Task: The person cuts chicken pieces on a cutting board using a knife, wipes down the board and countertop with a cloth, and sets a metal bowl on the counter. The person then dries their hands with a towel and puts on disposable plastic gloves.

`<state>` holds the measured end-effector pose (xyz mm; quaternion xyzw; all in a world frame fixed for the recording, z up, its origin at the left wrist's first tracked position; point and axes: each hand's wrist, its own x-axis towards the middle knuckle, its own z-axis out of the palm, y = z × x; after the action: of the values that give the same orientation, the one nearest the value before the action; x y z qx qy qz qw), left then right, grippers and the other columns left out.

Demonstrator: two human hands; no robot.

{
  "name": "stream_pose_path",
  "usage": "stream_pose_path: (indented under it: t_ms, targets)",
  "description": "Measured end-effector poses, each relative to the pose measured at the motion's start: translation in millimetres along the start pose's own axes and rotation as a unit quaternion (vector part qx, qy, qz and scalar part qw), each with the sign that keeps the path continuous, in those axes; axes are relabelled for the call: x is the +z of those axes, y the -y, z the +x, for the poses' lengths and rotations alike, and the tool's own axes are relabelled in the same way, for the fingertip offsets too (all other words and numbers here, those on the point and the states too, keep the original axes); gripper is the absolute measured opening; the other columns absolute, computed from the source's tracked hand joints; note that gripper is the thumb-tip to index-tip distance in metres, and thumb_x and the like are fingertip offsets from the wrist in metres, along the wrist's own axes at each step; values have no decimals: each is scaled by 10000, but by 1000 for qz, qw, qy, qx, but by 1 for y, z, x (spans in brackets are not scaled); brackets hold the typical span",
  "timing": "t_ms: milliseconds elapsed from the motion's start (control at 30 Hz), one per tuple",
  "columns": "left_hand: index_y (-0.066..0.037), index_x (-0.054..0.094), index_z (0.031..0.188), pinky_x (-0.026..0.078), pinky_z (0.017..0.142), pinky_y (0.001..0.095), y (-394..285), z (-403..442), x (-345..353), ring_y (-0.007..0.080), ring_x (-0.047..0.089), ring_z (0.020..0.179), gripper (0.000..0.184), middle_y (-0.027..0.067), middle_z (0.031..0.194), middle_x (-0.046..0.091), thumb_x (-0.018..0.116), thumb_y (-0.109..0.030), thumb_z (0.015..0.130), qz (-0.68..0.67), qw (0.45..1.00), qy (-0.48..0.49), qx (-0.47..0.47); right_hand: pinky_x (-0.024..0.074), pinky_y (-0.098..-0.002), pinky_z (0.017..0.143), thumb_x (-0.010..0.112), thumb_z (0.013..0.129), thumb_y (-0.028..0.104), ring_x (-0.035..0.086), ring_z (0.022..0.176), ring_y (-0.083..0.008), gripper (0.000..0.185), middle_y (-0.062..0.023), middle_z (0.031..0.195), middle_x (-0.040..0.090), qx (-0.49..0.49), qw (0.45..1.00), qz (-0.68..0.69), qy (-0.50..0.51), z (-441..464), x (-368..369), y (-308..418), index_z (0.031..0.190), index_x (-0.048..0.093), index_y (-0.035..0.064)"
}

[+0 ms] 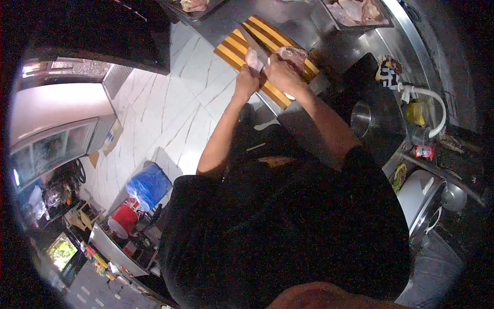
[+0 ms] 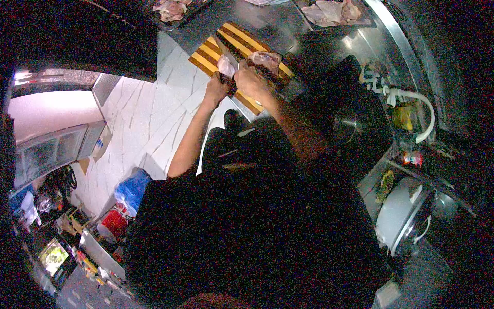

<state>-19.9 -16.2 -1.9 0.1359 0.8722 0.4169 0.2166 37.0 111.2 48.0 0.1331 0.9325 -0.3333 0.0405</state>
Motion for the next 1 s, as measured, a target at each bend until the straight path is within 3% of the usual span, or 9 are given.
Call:
stream_pose_path:
  t_ms: [167, 300, 467, 567, 600, 700, 733, 833, 1000]
  targets:
    - [48, 485, 980, 464, 717, 424, 7, -1, 6, 365, 596, 856, 374, 271, 893, 594, 589, -253, 784, -20, 999, -30, -13, 431, -538, 662, 501, 832, 177, 548, 778, -473, 416, -336, 867, 528, 137, 990, -30, 31, -98, -1, 7, 1156, 368, -45]
    - [43, 470, 946, 483, 618, 369, 6, -2, 7, 290, 588, 662, 233, 175, 749, 593, 517, -154, 830, -246, 967, 41, -43, 435, -511, 587, 519, 842, 164, 562, 726, -455, 256, -310, 822, 540, -4, 1000, -2, -29, -166, -17, -17, 1021, 424, 8]
    - [6, 506, 860, 488, 554, 287, -37, -13, -26, 196, 550, 560, 267, 49, 648, 527, 424, -245, 900, -687, 663, 183, -234, 424, -488, 508, 492, 882, 172, 578, 655, -427, 162, -247, 704, 568, 115, 989, -5, -97, -184, -59, 2, 923, 431, 28]
    - [18, 518, 856, 486, 538, 294, -38, -10, -21, 199, 586, 608, 308, 95, 689, 566, 442, -278, 893, -392, 893, 131, -176, 428, -491, 505, 489, 889, 181, 580, 650, -419, 160, -238, 695, 573, 108, 986, -8, -124, -180, -71, 5, 923, 434, 35]
    - [38, 516, 864, 482, 495, 311, -18, 2, -6, 188, 606, 609, 372, 148, 749, 599, 480, -332, 875, -110, 989, 90, -33, 430, -492, 506, 491, 890, 186, 579, 650, -419, 163, -238, 701, 574, 101, 986, -18, -131, -178, -70, -1, 925, 435, 36]
    - [60, 514, 852, 463, 442, 321, 22, 16, 31, 175, 595, 538, 394, 179, 753, 610, 509, -334, 862, 81, 977, -113, 160, 431, -489, 503, 491, 890, 197, 573, 650, -427, 164, -240, 700, 573, 42, 990, -15, -133, -174, -56, -28, 916, 435, 45]
    - [50, 522, 839, 461, 441, 308, -13, -1, 9, 162, 570, 512, 343, 133, 671, 589, 494, -289, 880, -174, 982, 68, -30, 430, -491, 505, 489, 891, 200, 571, 650, -429, 164, -238, 702, 574, 43, 990, -36, -131, -174, -49, -36, 914, 433, 47]
    - [44, 529, 813, 448, 429, 295, -16, -4, 4, 160, 532, 473, 317, 88, 592, 545, 467, -254, 901, -377, 907, 104, -156, 429, -495, 512, 487, 892, 205, 572, 650, -430, 163, -232, 713, 579, 63, 990, -62, -113, -176, -45, -31, 911, 427, 55]
    - [-9, 525, 801, 357, 358, 242, 19, 13, 21, 111, 463, 404, 333, 29, 556, 510, 460, -312, 921, -242, 963, 98, -68, 440, -496, 533, 503, 880, 185, 587, 643, -409, 155, -216, 742, 589, 99, 992, -41, -63, -171, -40, -16, 922, 423, 58]
